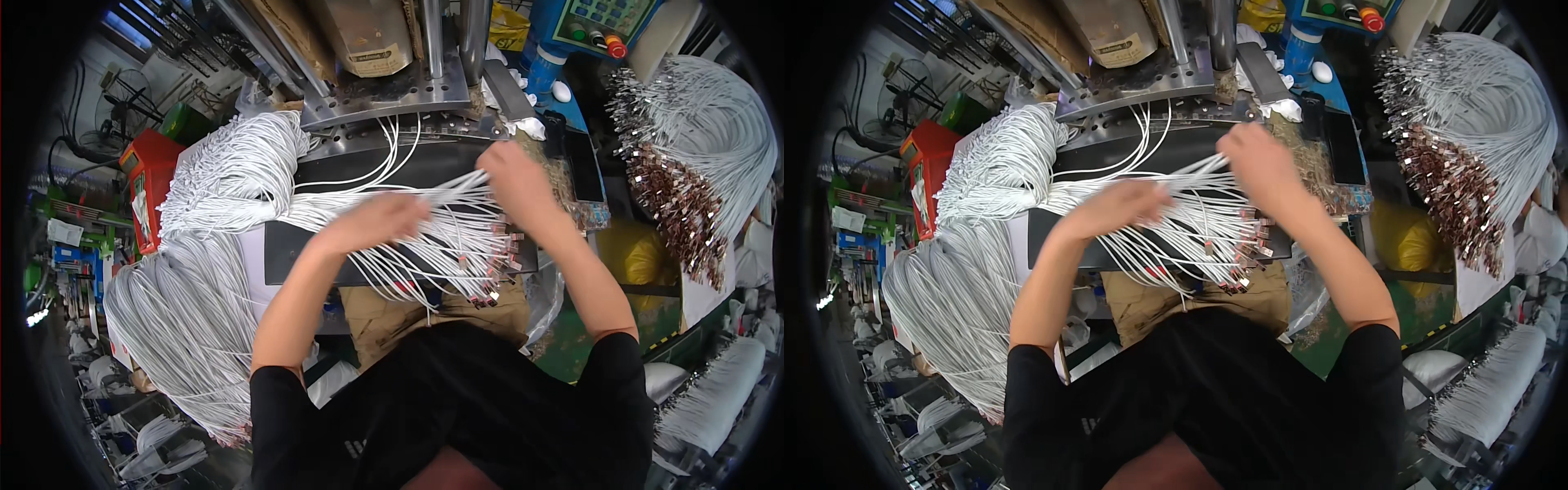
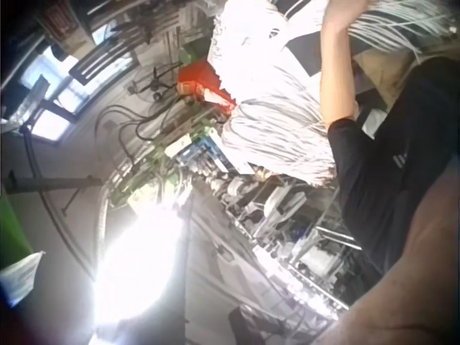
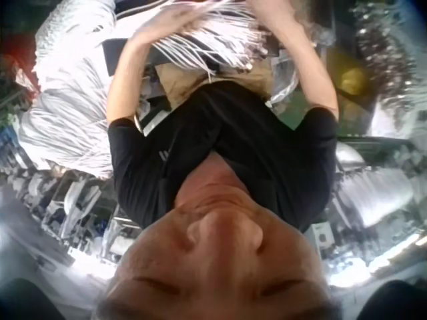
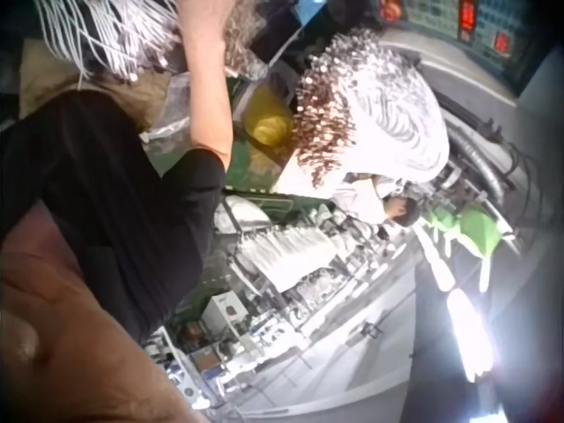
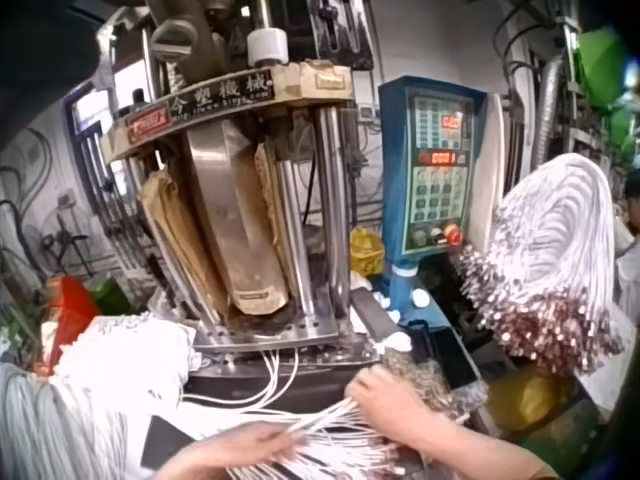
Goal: Organizing and inserting multiple thin white and colored wires into a connector jig on an assembly machine.
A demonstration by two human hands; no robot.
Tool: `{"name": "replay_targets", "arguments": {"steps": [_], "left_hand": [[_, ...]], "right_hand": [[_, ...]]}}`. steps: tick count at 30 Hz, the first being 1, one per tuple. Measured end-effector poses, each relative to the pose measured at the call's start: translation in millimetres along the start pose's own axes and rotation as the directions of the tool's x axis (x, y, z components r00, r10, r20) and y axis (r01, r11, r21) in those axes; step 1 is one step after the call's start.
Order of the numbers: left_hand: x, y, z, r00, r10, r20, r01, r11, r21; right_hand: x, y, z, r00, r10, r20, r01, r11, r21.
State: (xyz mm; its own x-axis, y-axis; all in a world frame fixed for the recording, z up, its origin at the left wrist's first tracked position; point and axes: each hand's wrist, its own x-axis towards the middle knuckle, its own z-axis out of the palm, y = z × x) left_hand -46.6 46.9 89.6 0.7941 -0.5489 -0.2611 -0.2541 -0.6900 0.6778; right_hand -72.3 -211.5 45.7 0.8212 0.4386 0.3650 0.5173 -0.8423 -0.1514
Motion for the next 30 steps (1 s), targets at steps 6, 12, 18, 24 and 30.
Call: {"name": "replay_targets", "arguments": {"steps": [6, 12, 18, 24, 30], "left_hand": [[10, -9, 65, 0.939, 0.093, 0.331, 0.234, 0.536, -0.811], [36, -3, 70, 0.976, 0.004, 0.218, 0.172, 0.597, -0.783], [77, -15, 35, 0.989, -0.143, 0.031, 0.090, 0.428, -0.899], [95, -29, 43, 0.979, -0.201, 0.011, 0.100, 0.439, -0.893], [95, -54, 55, 0.986, -0.168, 0.017, 0.102, 0.509, -0.855]], "right_hand": [[6, -2, 22, 0.983, 0.100, -0.155, -0.005, 0.854, 0.521], [20, -11, 34, 0.925, 0.364, 0.106, -0.235, 0.332, 0.913], [-4, 19, 37, 0.935, 0.192, 0.300, -0.314, 0.842, 0.440], [43, 45, 63, 0.943, -0.069, -0.325, -0.007, 0.974, -0.228], [41, 43, 82, 0.994, 0.056, -0.095, -0.081, 0.955, -0.287]]}}
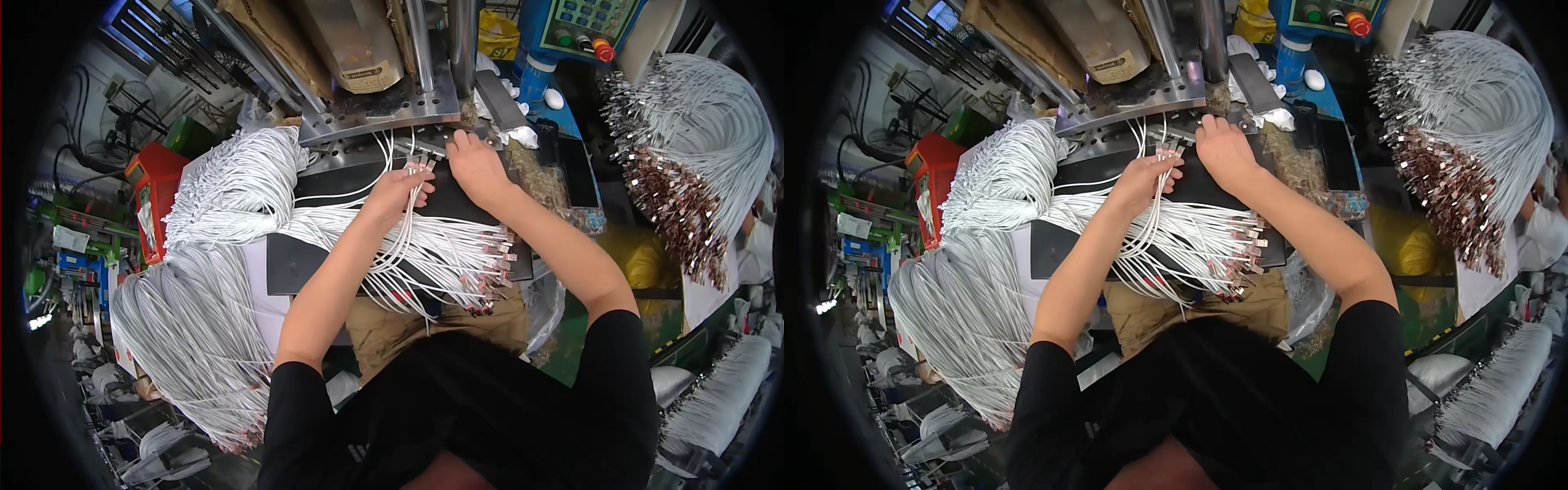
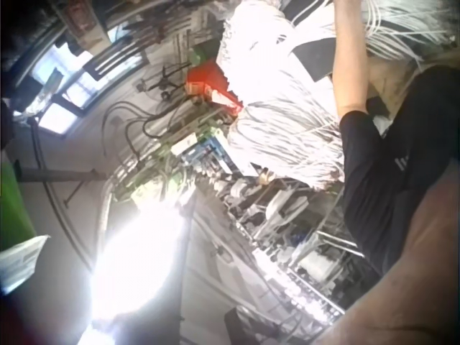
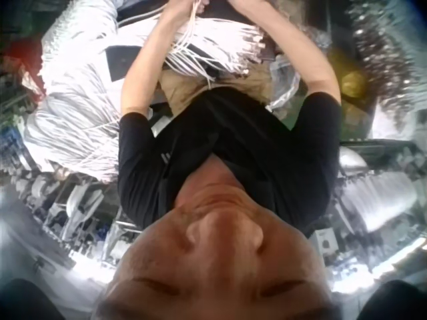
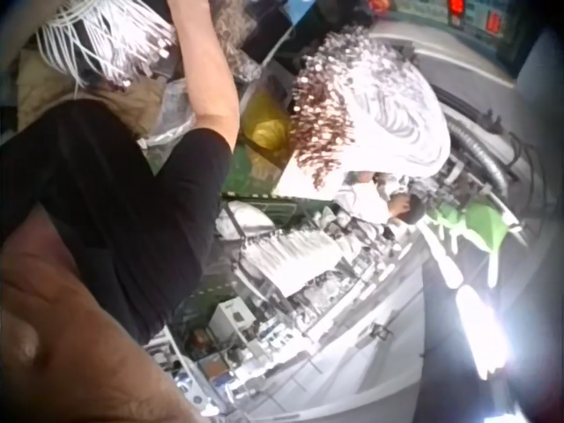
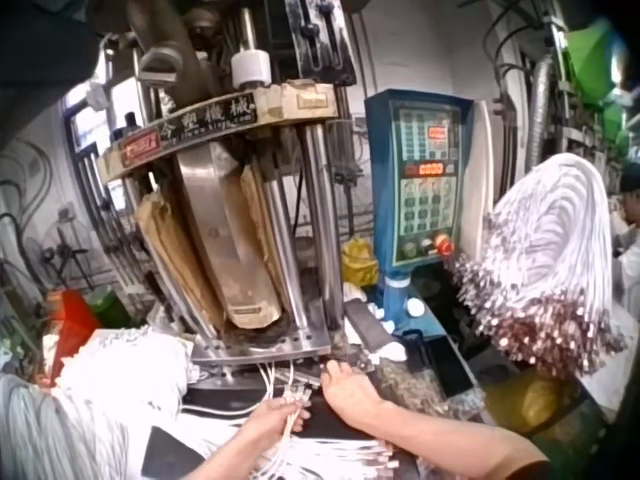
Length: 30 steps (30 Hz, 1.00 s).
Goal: Organizing and inserting multiple thin white and colored wires into a connector jig on an assembly machine.
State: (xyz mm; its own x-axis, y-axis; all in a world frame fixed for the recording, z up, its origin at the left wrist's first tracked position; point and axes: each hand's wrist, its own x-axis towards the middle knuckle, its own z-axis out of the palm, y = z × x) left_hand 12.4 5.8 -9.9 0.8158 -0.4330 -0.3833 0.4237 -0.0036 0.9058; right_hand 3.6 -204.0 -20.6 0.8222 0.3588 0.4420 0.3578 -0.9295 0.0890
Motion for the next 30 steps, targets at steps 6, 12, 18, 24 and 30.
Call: {"name": "replay_targets", "arguments": {"steps": [6, 12, 18, 24, 30], "left_hand": [[-4, 1, 7, 0.998, -0.010, 0.054, 0.007, 0.998, 0.058], [-7, 9, 9, 0.994, -0.112, 0.016, 0.107, 0.974, 0.198], [-6, 10, 18, 0.993, -0.091, 0.077, 0.071, 0.971, 0.230], [-8, 7, 0, 0.990, -0.083, 0.111, 0.070, 0.990, 0.122], [-5, 0, -2, 0.996, -0.055, 0.075, 0.035, 0.970, 0.240]], "right_hand": [[-11, 6, -7, 0.967, 0.137, 0.213, -0.253, 0.537, 0.804], [-4, 8, -15, 0.664, 0.274, 0.696, -0.713, -0.047, 0.699], [-17, -14, -5, 0.790, 0.424, 0.443, -0.580, 0.280, 0.765], [-13, 2, -10, 0.773, 0.333, 0.540, -0.563, -0.031, 0.826], [-13, 8, -6, 0.752, 0.253, 0.609, -0.617, -0.056, 0.785]]}}
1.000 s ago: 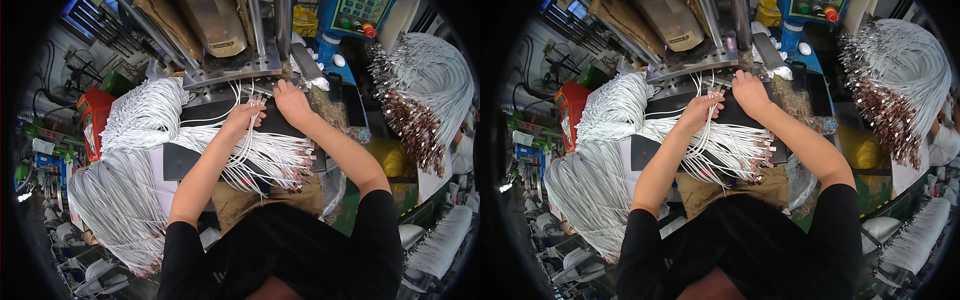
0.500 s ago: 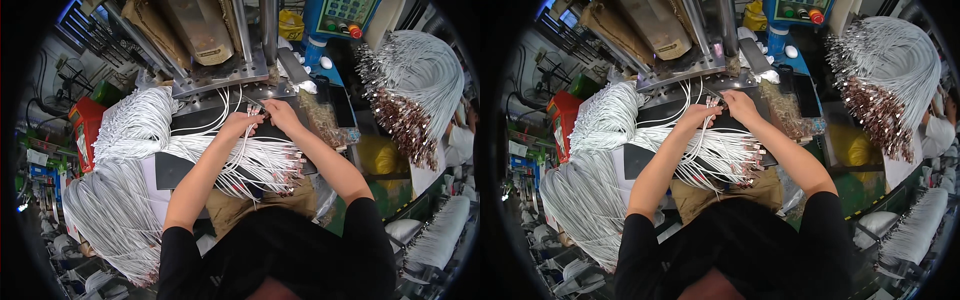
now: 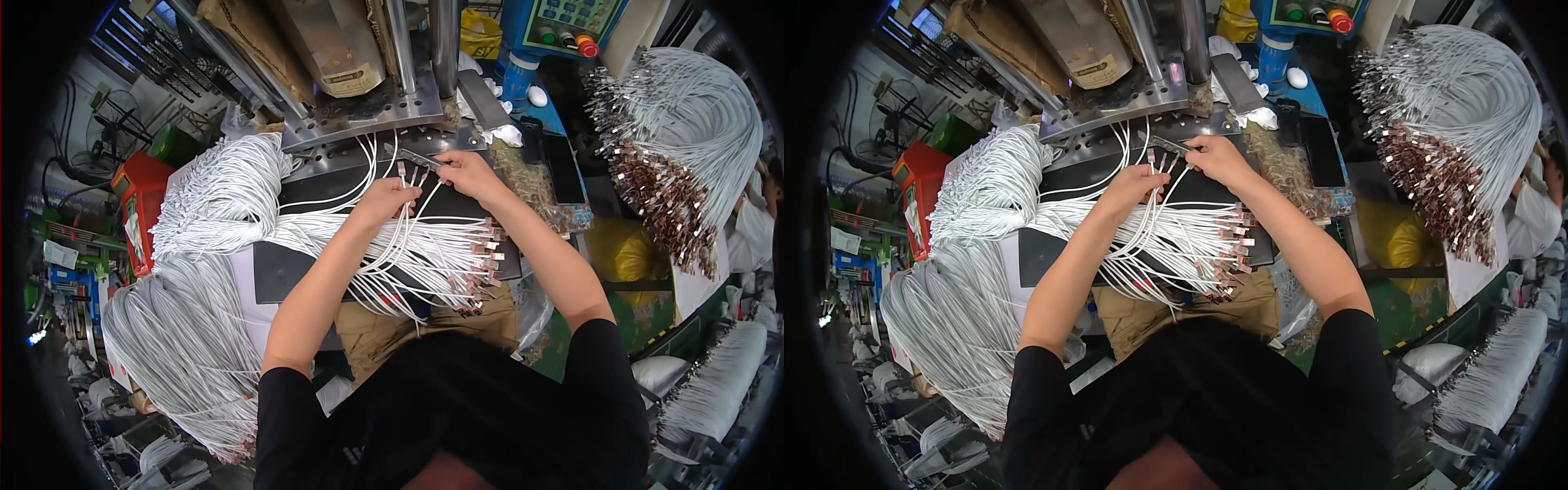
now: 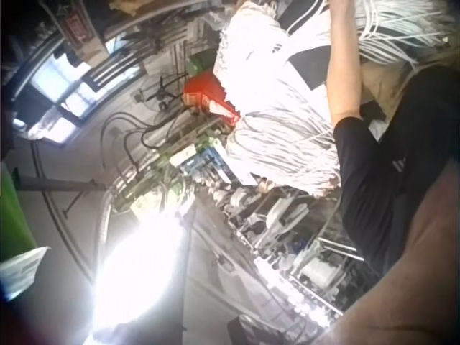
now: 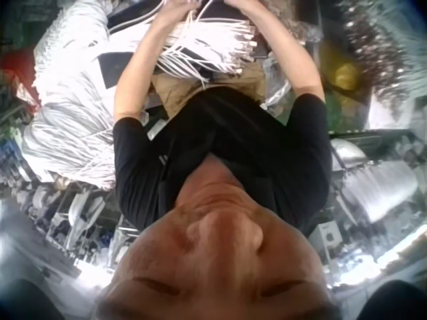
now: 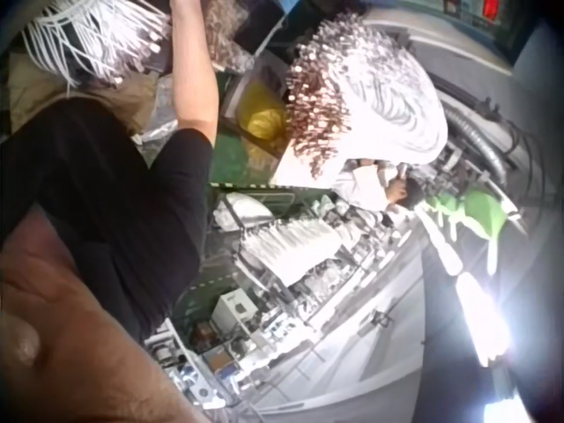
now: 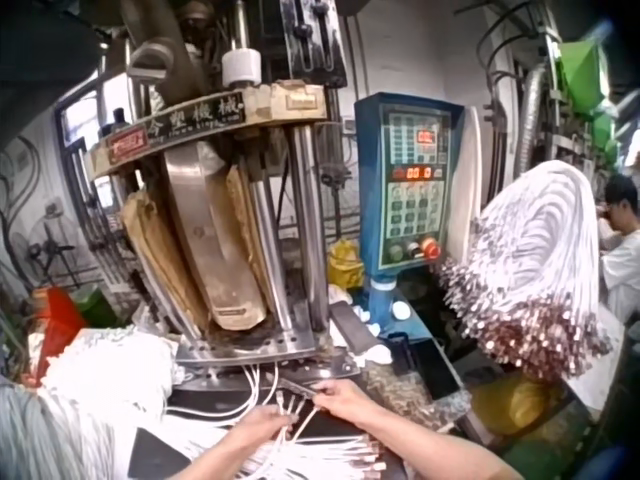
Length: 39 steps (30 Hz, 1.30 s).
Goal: Organizing and inserting multiple thin white and colored wires into a connector jig on an assembly machine.
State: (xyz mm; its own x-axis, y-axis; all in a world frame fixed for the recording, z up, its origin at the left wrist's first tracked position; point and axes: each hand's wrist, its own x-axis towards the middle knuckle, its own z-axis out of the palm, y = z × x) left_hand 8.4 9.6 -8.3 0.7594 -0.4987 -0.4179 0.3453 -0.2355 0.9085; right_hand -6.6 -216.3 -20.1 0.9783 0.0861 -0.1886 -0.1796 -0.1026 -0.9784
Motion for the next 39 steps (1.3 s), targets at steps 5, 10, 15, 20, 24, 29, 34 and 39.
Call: {"name": "replay_targets", "arguments": {"steps": [5, 10, 15, 20, 24, 29, 34, 39], "left_hand": [[-3, -4, 0, 0.999, 0.033, -0.010, -0.034, 0.999, -0.038], [-5, -4, -1, 0.999, 0.045, -0.004, -0.045, 0.999, 0.022], [-9, -4, 1, 0.997, 0.067, -0.036, -0.068, 0.997, -0.026], [-14, 3, 13, 0.984, 0.152, -0.097, -0.157, 0.986, -0.053], [-14, 1, 10, 0.981, 0.142, -0.130, -0.155, 0.983, -0.097], [-6, 1, -4, 0.997, 0.039, -0.073, -0.047, 0.992, -0.116], [-3, 8, 3, 0.998, -0.058, -0.022, 0.057, 0.997, -0.054], [-4, 7, 9, 0.998, -0.001, -0.062, -0.003, 0.998, -0.063]], "right_hand": [[-5, -7, -1, 1.000, -0.018, -0.004, 0.018, 1.000, 0.006], [-7, -12, -2, 0.999, -0.007, 0.052, 0.008, 1.000, -0.013], [-9, -14, -3, 0.996, 0.022, 0.089, -0.020, 0.999, -0.026], [-3, 1, -1, 0.987, -0.103, 0.121, 0.111, 0.992, -0.067], [-11, -14, -3, 0.995, -0.041, 0.094, 0.048, 0.996, -0.071], [-16, -13, -15, 0.998, -0.068, 0.014, 0.069, 0.991, -0.113], [-16, -9, -13, 0.986, -0.059, 0.155, 0.079, 0.989, -0.122], [-12, -5, -16, 0.981, -0.068, 0.179, 0.095, 0.984, -0.148]]}}
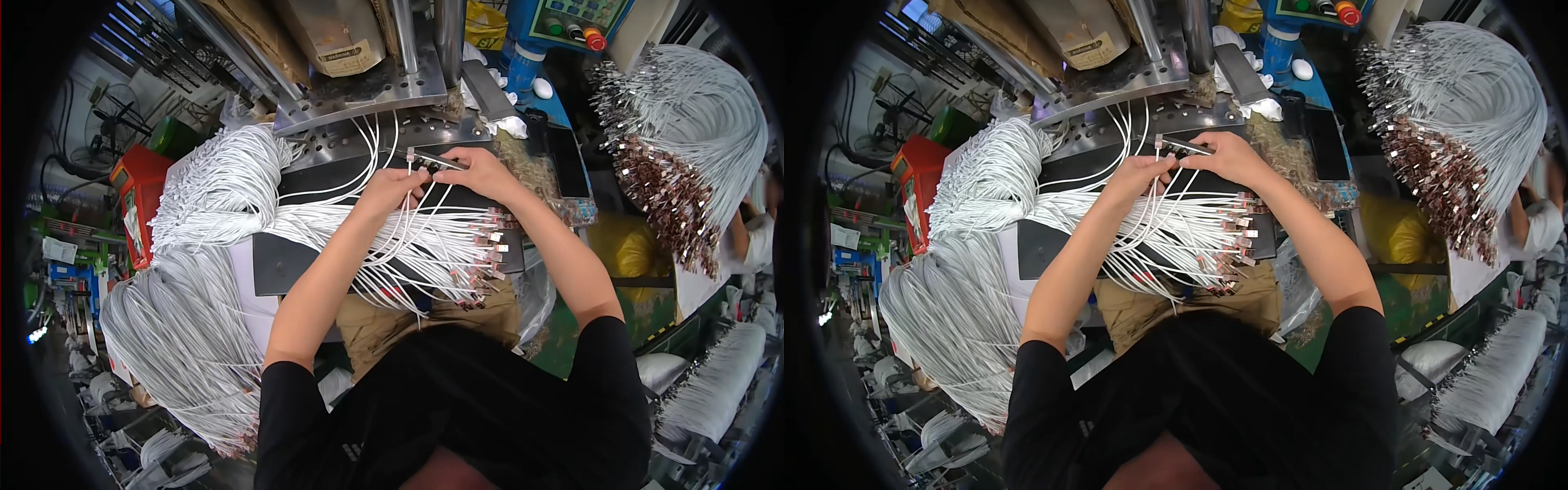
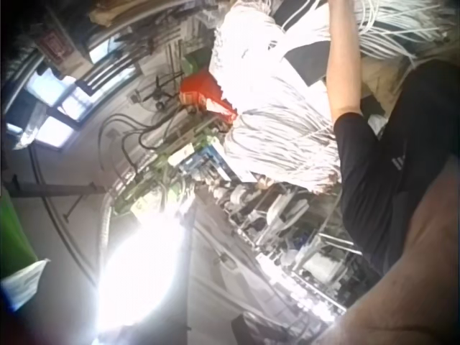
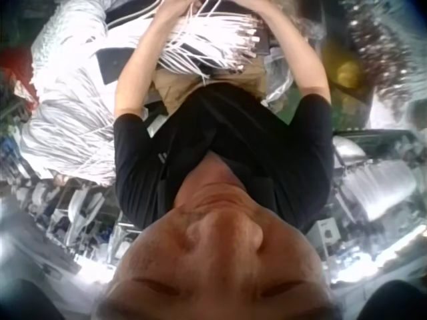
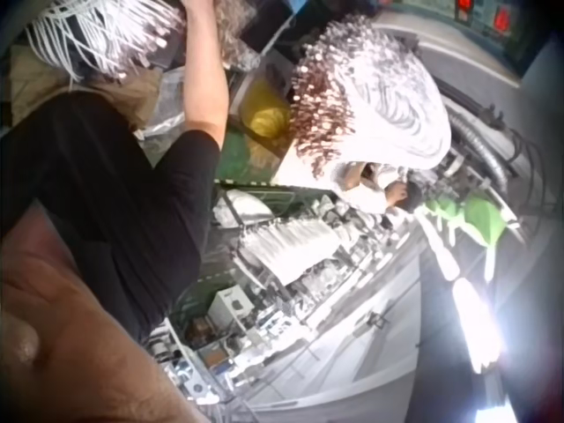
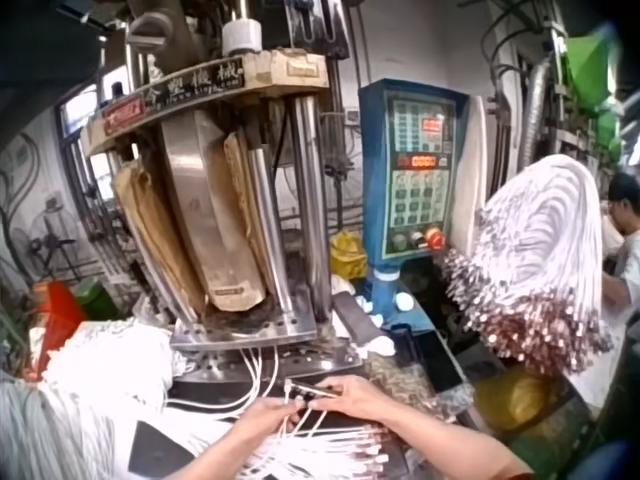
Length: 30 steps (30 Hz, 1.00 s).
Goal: Organizing and inserting multiple thin white and colored wires into a connector jig on an assembly machine.
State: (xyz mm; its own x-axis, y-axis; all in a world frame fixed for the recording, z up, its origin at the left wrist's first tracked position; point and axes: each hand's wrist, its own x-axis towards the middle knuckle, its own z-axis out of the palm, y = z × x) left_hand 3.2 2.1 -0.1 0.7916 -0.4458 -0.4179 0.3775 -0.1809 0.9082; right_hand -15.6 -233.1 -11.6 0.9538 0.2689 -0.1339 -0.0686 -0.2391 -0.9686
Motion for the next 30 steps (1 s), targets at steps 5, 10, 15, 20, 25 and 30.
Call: {"name": "replay_targets", "arguments": {"steps": [5, 10, 15, 20, 25, 30], "left_hand": [[3, -1, -20, 0.993, 0.014, -0.117, -0.030, 0.991, -0.134], [0, 4, -24, 0.997, -0.080, -0.006, 0.080, 0.995, 0.066], [-6, 7, -19, 0.997, -0.075, 0.003, 0.074, 0.995, 0.060], [-5, 10, -16, 0.999, 0.040, -0.035, -0.023, 0.921, 0.388], [16, 43, -26, 0.490, 0.870, -0.049, -0.167, 0.149, 0.975], [71, 50, -37, 0.627, 0.779, -0.022, -0.053, 0.071, 0.996]], "right_hand": [[-7, -14, 0, 0.990, 0.029, -0.139, -0.032, 0.999, -0.019], [-4, -4, -1, 0.996, 0.037, -0.076, -0.032, 0.997, 0.075], [-7, -3, -2, 1.000, -0.006, 0.030, 0.008, 0.997, -0.071], [-11, -43, 1, 0.997, 0.069, -0.034, -0.076, 0.920, -0.385], [33, -16, -4, 0.714, -0.676, -0.186, 0.286, 0.523, -0.803], [153, -10, -13, 0.471, -0.873, -0.129, 0.302, 0.297, -0.906]]}}
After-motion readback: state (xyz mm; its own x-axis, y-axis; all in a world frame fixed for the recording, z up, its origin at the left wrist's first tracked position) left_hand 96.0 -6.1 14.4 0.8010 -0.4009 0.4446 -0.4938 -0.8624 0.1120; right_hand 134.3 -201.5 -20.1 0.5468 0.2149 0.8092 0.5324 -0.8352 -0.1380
